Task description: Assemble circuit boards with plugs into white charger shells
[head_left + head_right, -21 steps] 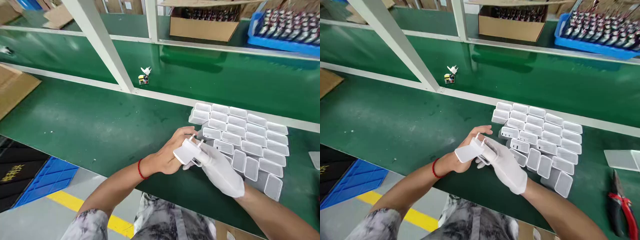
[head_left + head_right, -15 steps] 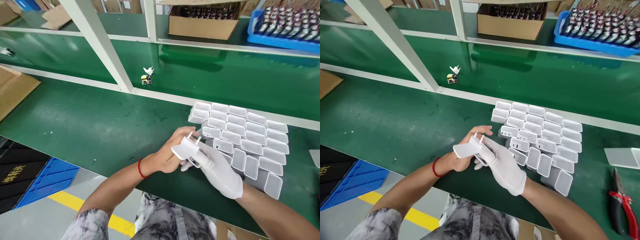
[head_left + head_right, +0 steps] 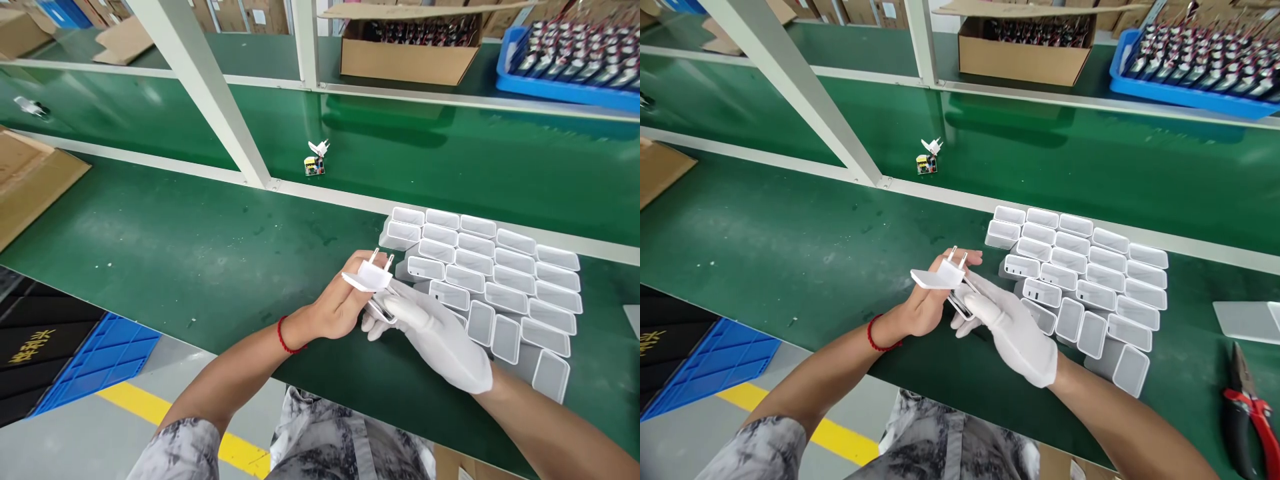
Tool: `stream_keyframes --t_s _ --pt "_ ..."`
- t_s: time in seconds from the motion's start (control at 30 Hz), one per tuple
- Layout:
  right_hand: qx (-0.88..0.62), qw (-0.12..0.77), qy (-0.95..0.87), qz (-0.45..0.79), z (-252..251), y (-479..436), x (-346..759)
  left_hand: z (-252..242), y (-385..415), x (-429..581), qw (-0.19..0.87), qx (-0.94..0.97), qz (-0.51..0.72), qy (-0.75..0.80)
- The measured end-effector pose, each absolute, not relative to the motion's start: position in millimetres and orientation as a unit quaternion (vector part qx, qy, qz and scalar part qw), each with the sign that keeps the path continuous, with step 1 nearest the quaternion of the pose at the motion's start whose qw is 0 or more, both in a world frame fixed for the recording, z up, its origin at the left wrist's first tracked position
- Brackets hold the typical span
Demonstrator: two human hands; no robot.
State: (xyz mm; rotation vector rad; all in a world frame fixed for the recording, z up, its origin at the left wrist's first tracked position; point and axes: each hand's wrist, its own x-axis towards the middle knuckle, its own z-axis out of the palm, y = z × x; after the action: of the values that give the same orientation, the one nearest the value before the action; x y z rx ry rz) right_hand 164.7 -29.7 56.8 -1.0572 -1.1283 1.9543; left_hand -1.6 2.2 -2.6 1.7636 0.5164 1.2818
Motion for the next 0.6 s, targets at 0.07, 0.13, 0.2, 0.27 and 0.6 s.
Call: stream_keyframes --t_s 0.07,0.13,0.2,0.27,0.6 --pt "-0.4 0.333 -0.451 0.725 57 -33 162 -1 2 -2 0.439 0.716 0.5 0.213" --pt "-0.399 0.337 -0.458 0.719 55 -34 161 0 2 -2 0.448 0.717 0.488 0.217" --pt "-0.4 0.329 -0.452 0.726 53 -33 162 0 2 -2 0.456 0.713 0.487 0.216" --pt "-0.402 0.311 -0.43 0.746 52 -29 166 1 1 -2 0.47 0.699 0.491 0.222" --pt "-0.543 0.277 -0.746 0.267 47 -30 166 10 -1 -2 0.511 0.651 0.459 0.323"
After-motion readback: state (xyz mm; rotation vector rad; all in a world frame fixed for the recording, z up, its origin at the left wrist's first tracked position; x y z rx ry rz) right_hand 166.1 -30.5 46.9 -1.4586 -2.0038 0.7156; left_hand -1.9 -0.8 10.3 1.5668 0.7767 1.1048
